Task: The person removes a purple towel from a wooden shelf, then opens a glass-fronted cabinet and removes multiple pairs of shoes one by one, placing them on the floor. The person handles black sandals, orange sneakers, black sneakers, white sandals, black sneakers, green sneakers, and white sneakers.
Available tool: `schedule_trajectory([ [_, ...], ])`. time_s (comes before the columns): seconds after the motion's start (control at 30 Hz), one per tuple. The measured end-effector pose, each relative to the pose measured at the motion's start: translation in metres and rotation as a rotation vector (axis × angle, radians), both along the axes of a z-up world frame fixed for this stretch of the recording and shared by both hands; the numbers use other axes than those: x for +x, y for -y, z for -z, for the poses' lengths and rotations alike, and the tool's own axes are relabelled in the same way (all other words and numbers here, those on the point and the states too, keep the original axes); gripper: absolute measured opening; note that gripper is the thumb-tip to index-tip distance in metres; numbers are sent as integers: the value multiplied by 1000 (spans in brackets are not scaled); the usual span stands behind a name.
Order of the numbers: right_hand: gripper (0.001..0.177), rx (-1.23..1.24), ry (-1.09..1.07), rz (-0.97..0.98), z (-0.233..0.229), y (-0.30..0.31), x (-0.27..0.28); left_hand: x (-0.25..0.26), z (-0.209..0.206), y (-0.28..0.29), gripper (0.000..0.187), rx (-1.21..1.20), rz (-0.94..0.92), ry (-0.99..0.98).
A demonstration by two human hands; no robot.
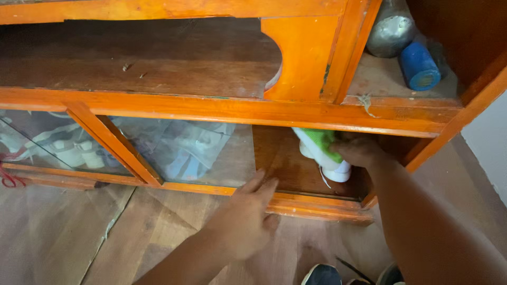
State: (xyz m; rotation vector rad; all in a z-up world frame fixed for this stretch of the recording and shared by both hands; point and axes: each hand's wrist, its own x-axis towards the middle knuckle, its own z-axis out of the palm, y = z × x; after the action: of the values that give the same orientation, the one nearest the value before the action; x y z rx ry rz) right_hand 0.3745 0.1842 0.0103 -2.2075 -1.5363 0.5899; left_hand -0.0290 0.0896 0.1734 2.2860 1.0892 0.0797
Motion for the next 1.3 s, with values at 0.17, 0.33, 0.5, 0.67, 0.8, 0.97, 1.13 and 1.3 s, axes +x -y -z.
schedule_trajectory([
  [0.17, 76, -51, -15, 5, -21, 9, -14, 34, -5, -10, 75, 82, 96, -26],
  [0.33, 75, -103, 47, 31, -43, 27, -34, 49, -7, -8, 75, 50, 78, -81],
  [0.5, 69, -451, 354, -186, -45, 32, -45, 49, -6, -6, 75, -12, 49, -105],
  [0.67, 41, -381, 804, -508, -19, 56, -57, 37, 5, 1, 73, 32, 49, -54],
  [0.8, 45, -84, 496, -112, -19, 74, -90, 21, 20, 10, 71, 81, 40, 16],
  [0.97, 50, 135, 255, 221, -53, 117, -184, 10, 31, 20, 75, -98, -151, 129],
  [1.13, 39, 189, -79, 391, -98, 163, -267, 8, 41, 31, 72, -848, -770, 554],
  [1.3, 29, 348, 100, 167, -97, 232, -275, 11, 103, 55, 56, -1192, -875, 843],
])
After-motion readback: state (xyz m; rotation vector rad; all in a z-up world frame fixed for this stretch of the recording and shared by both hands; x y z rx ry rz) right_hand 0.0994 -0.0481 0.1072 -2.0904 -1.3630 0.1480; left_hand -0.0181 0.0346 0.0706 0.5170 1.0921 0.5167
